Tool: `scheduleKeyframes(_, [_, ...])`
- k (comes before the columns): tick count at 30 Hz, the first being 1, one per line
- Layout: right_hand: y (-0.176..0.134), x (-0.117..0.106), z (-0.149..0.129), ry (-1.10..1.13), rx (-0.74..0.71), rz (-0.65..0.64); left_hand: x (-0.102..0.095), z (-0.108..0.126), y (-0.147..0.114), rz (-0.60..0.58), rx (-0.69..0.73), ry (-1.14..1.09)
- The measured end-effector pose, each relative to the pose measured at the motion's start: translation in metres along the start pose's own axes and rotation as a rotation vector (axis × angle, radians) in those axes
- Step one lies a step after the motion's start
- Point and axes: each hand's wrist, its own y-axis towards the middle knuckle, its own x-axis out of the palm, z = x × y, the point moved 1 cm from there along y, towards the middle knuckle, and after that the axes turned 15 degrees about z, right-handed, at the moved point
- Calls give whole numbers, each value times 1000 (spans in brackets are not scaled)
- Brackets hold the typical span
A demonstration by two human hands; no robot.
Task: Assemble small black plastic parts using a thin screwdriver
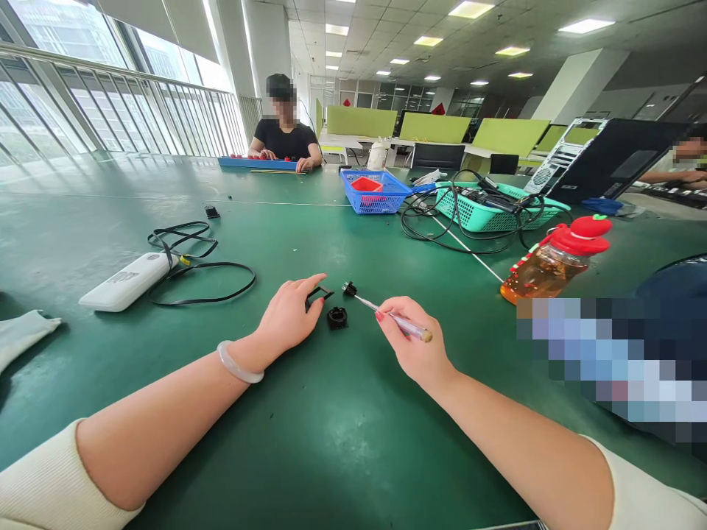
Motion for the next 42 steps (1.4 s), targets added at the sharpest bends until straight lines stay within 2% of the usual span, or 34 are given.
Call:
scheduleKeyframes(4, [8,4,13,-82,32,-5,2,-5,-2,-96,44,118])
scheduleKeyframes(7, [14,7,22,-140,82,-58,1,-2,-3,-86,69,125])
scheduleKeyframes(10, [17,10,27,-205,70,-109,-1,6,-4,-81,114,51])
scheduleKeyframes(14, [17,14,29,-306,-7,-182,0,14,-7,-220,317,-128])
scheduleKeyframes(16, [17,15,30,-317,-19,-220,1,14,-8,-275,362,-181])
scheduleKeyframes(19, [17,16,30,-308,-21,-259,3,11,-7,-271,310,-185])
scheduleKeyframes(25, [16,14,26,-219,-44,-309,2,4,-5,-180,149,-93])
scheduleKeyframes(28, [14,10,24,-80,15,-253,2,4,-4,-192,113,-100])
scheduleKeyframes(31, [15,6,23,58,74,-128,4,3,-5,-266,131,-124])
scheduleKeyframes(34, [16,4,24,103,87,-42,4,3,-4,-308,161,-143])
scheduleKeyframes(42, [18,4,21,97,48,-24,-4,22,-13,-390,366,-249])
